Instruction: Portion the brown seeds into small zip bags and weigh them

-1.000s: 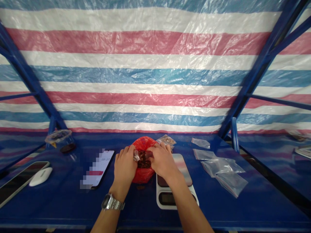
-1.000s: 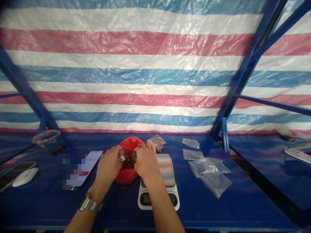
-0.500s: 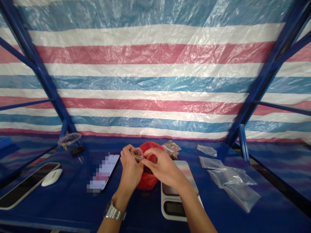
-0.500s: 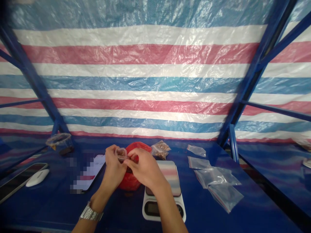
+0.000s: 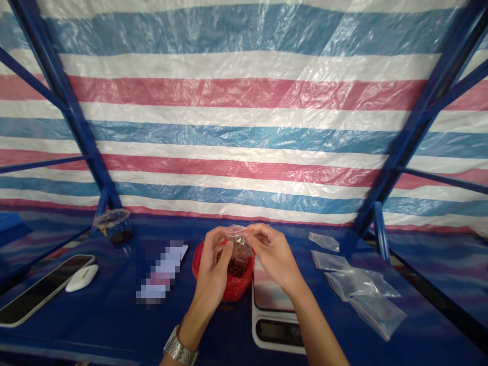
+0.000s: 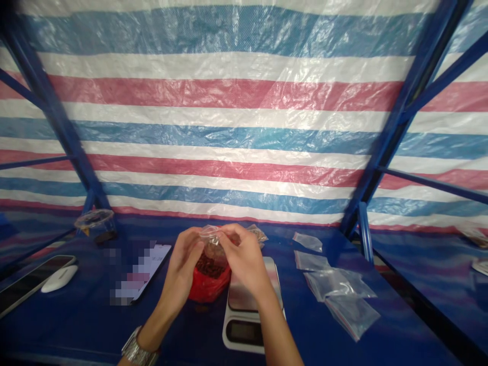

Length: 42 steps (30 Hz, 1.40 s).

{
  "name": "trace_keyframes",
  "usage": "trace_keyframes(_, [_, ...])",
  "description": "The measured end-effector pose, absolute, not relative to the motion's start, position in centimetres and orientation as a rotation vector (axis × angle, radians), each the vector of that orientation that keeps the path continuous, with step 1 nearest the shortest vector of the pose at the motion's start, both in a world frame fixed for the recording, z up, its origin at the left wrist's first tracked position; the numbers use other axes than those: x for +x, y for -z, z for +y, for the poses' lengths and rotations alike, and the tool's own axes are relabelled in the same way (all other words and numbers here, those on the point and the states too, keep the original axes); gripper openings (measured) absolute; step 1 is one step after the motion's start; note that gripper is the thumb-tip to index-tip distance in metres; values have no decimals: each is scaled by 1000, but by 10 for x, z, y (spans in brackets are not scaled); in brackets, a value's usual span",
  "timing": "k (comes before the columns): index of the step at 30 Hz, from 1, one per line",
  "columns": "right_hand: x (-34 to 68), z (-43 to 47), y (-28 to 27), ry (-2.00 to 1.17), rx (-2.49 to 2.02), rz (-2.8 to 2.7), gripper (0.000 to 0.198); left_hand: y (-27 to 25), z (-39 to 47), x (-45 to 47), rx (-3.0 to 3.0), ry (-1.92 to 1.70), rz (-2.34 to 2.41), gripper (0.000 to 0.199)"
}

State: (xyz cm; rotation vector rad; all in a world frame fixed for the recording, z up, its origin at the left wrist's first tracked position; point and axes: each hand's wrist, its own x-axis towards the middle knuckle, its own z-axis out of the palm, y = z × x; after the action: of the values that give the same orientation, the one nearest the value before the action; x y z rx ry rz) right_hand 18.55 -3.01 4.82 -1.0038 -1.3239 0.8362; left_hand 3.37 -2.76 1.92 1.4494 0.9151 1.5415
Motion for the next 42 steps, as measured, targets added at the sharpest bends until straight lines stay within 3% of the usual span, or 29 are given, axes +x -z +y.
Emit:
trace_keyframes(5, [190,-35,-52,-926,-969,-1270,33,-20,-23,40,1289,-1449,940,42])
trace_keyframes(15, [220,-37,-43,-665,-1197,-1332,34,-2,-60,96,1121,-1418,900,45])
trace_keyframes(23, [181,-29,-40,-605,-1235,-1630,25,7,-56,100,399,-1473,851,12])
trace_keyframes(27, [171,-24,-34,-560,-1316,-1754,23,5,-53,94,259,-1471,874,19])
trace_keyframes(33, [170,-14,-22,-477,-1369,-1691,23,7,-53,91,319,-1413,842,24])
trace_keyframes(42, [186,-19,-30,-763,-1184,-1400,34,5,-44,87,752,-1539,1117,32])
